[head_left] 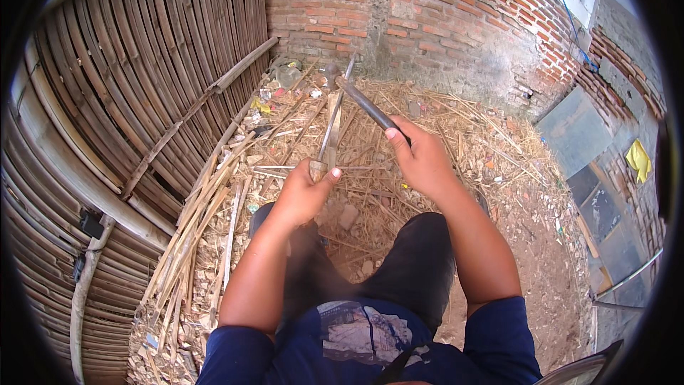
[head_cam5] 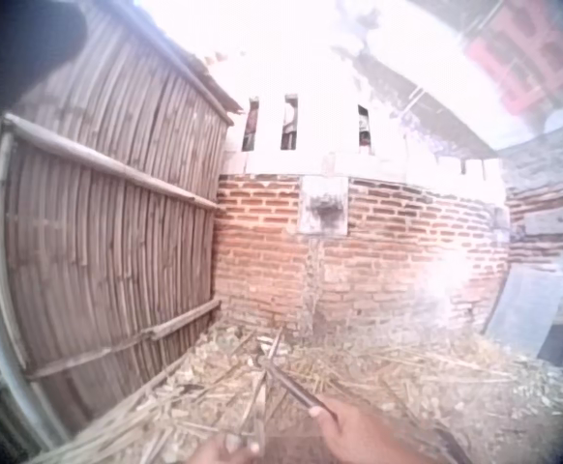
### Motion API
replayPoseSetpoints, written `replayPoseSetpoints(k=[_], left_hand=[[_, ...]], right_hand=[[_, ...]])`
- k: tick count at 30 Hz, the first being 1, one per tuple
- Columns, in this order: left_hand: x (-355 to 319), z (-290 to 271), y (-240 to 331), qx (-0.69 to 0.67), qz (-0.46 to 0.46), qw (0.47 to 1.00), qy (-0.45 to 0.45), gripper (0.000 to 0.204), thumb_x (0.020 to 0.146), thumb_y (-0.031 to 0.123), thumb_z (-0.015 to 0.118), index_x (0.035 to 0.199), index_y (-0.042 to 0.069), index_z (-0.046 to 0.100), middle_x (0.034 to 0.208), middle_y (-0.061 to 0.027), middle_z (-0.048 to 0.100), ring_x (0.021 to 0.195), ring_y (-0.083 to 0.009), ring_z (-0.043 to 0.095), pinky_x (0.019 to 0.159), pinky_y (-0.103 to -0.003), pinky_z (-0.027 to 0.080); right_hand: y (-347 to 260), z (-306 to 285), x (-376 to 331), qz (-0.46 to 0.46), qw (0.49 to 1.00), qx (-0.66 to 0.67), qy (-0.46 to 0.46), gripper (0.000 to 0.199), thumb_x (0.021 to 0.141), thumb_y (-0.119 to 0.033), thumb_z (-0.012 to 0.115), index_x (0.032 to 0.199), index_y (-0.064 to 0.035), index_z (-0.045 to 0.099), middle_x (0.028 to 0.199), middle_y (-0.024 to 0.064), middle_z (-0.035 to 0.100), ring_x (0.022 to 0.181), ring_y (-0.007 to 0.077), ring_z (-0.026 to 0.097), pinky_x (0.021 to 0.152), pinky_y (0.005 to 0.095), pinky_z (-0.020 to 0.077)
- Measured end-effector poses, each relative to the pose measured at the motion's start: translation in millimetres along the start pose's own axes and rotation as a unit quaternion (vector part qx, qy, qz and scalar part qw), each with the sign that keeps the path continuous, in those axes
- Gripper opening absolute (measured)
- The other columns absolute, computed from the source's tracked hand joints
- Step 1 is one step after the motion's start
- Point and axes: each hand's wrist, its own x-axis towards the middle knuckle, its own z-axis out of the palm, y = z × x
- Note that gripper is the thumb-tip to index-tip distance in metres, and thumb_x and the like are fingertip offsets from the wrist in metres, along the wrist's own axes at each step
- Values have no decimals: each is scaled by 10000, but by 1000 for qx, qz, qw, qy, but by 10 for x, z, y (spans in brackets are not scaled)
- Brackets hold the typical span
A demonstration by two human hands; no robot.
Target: The person uses a knife and a hammer to split a bamboo stick into thin strips, then peels off outer layers by hand.
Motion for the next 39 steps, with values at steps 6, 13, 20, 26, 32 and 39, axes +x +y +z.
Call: replayPoseSetpoints(k=[6,13,20,26,32,39], left_hand=[[-82,-48,53,-13,-26,999,13,471,976,337,687,1236,-11,506,604,-8,532,465,-108,473,434,-301,385],[-112,-85,210,-34,-84,995,-28,464,974,354,685,1214,-5,514,594,-4,518,469,-110,476,438,-300,390],[75,-178,-81,49,-35,998,-8,483,973,374,683,1264,26,518,626,-17,532,519,-124,515,479,-304,433],[38,-200,8,53,-51,997,-31,625,946,432,697,1251,-91,545,847,-171,662,757,-223,640,717,-378,523],[247,-262,-298,64,-48,997,-5,704,929,470,708,1269,-116,518,818,-153,659,705,-204,634,672,-362,522],[104,-280,-62,13,-84,996,-42,463,980,338,684,1269,32,491,609,17,478,491,-109,461,458,-298,389]], right_hand=[[-61,-108,-63,-53,985,127,106,437,1049,-412,521,1357,-110,595,754,67,620,644,173,584,638,335,464],[304,116,37,-20,996,70,57,437,1060,-397,514,1353,-82,585,727,22,572,641,113,540,612,297,439],[143,-37,84,-41,980,154,119,483,1053,-421,529,1379,-68,575,721,-11,540,642,91,506,609,287,426],[222,91,37,-16,994,83,71,483,1050,-413,532,1377,-60,574,751,43,600,675,129,572,642,307,458],[603,281,101,19,997,58,51,456,1055,-382,520,1356,-47,591,802,83,641,736,166,613,683,338,479],[219,34,-27,4,970,212,117,480,1062,-409,508,1367,-45,580,838,4,596,736,122,555,682,320,469]])
